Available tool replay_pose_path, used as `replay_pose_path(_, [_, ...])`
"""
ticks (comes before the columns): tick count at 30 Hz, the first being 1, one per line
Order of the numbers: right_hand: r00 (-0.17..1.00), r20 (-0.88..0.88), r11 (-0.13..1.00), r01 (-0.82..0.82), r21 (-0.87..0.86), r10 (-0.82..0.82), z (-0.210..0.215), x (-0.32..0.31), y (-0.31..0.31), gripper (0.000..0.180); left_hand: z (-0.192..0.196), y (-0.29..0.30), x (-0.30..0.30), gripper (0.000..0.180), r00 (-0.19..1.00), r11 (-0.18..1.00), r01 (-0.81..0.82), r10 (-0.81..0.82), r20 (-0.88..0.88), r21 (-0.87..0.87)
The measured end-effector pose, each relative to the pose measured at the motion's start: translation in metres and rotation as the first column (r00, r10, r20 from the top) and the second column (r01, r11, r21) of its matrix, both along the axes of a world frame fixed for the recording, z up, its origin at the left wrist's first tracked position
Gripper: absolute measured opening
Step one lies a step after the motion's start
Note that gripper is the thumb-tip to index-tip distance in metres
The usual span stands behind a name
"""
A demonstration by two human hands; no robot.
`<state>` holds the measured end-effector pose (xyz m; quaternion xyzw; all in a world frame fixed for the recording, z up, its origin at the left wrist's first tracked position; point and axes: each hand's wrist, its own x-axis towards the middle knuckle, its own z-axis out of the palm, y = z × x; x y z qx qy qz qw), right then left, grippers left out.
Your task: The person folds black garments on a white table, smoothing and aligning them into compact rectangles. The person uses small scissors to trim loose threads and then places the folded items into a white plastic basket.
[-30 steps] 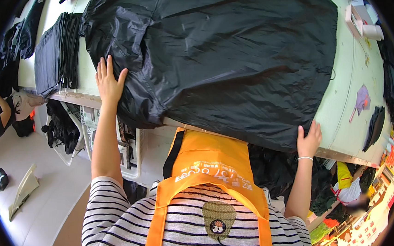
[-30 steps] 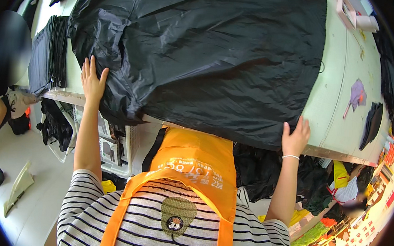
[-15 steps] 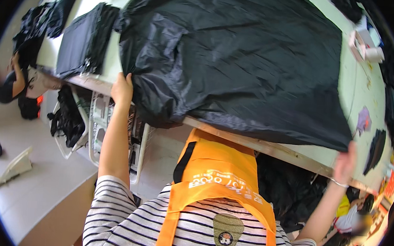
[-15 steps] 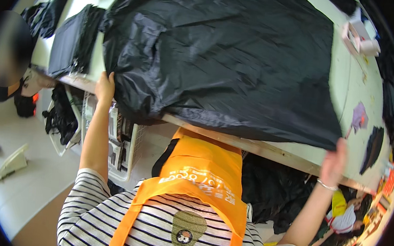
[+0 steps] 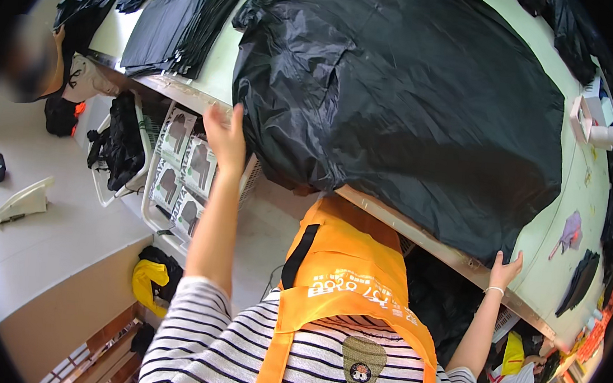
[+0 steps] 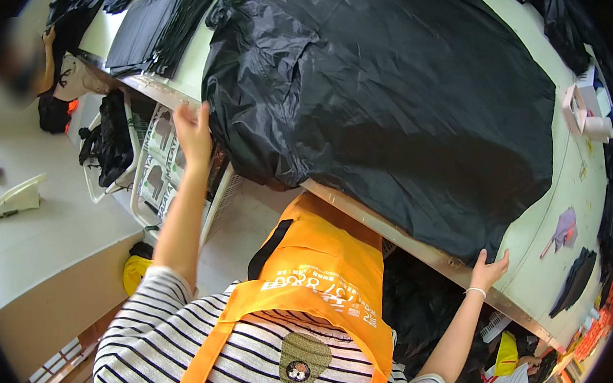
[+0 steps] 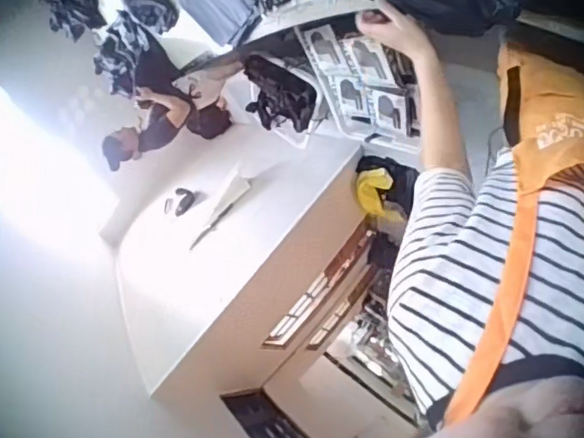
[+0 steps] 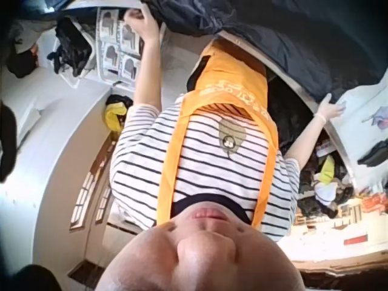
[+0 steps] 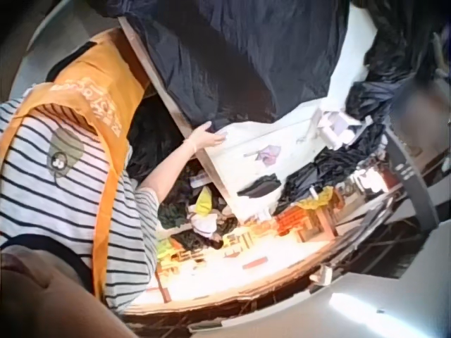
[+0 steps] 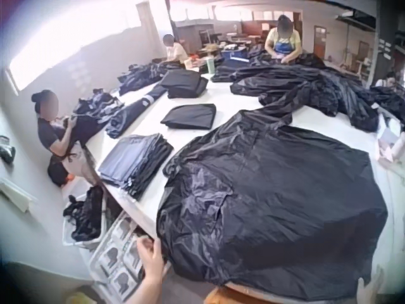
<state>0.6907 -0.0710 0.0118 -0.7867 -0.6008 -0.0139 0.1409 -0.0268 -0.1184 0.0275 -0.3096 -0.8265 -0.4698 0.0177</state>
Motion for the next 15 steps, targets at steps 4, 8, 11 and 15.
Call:
replay_pose_path(4, [0.914,-0.038,0.911,-0.399,0.109,0.404,0.067,-0.151,0.016,0.059,-0.042,-0.084,0.099,0.046,0.884,0.994,-0.112,0.095,0.457,0.010])
replay_pose_path(8, [0.798,-0.038,0.796,-0.603,-0.046,0.602,0.050,-0.242,0.044,0.063,-0.096,-0.084,0.088,0.068,0.671,0.997,-0.019,0.073,0.738,-0.081])
replay_pose_path(11, [0.864,0.078,0.848,-0.465,-0.254,0.497,0.007,-0.238,0.057,0.064,-0.045,-0.065,0.075,0.080,0.718,0.868,0.279,0.094,0.689,-0.410])
replay_pose_path(15, [0.847,0.090,0.839,-0.497,-0.221,0.525,0.007,-0.241,0.061,0.064,-0.030,-0.101,0.004,0.033,0.711,0.995,0.096,-0.048,0.702,-0.029])
